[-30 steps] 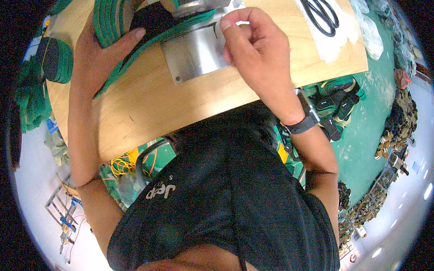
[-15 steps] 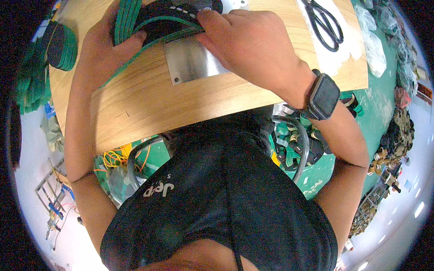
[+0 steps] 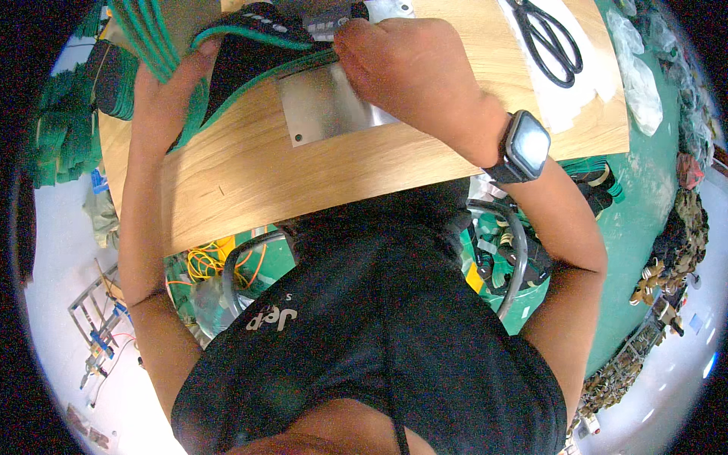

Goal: The person organizes a stack of green shoe insoles by hand, cuts a strip of labels from a plastic sheet using scissors, and places individual insoles into a metal fixture on a workbench to align the labels.

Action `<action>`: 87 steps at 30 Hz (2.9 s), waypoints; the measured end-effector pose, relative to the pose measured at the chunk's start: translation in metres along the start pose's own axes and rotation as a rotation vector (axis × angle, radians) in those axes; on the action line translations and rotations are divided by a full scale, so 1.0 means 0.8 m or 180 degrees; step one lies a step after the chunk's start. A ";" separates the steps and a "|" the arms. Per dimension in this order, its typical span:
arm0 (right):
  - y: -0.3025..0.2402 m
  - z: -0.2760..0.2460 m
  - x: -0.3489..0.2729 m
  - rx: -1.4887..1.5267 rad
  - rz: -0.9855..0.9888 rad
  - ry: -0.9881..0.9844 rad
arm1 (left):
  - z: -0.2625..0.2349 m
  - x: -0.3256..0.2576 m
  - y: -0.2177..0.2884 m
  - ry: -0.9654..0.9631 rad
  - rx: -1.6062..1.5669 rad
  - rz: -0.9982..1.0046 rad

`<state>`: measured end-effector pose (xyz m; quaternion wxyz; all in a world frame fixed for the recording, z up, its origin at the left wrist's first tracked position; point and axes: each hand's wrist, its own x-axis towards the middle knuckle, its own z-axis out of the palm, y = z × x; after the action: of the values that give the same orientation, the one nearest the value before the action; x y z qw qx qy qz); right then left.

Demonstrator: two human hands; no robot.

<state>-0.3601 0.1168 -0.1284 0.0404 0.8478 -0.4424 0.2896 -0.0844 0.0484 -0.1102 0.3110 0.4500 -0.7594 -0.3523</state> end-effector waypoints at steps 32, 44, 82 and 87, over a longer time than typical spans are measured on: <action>-0.016 0.005 -0.001 -0.0313 0.0120 -0.0180 | -0.030 -0.003 -0.021 0.1410 -0.1026 -0.0064; -0.002 0.004 -0.005 -0.0125 -0.0017 -0.0284 | -0.029 0.002 -0.023 0.1428 -0.1105 0.0018; 0.054 -0.121 -0.075 0.0864 0.1635 0.0859 | -0.015 -0.001 0.014 0.0745 -0.0679 0.0032; 0.182 -0.098 0.004 0.0159 0.1003 0.0815 | 0.005 -0.001 0.040 0.0488 -0.0158 0.0225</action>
<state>-0.5074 0.0522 -0.0890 0.0295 0.7251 -0.5536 0.4086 -0.1021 0.0608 -0.0866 0.3915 0.4407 -0.7398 -0.3244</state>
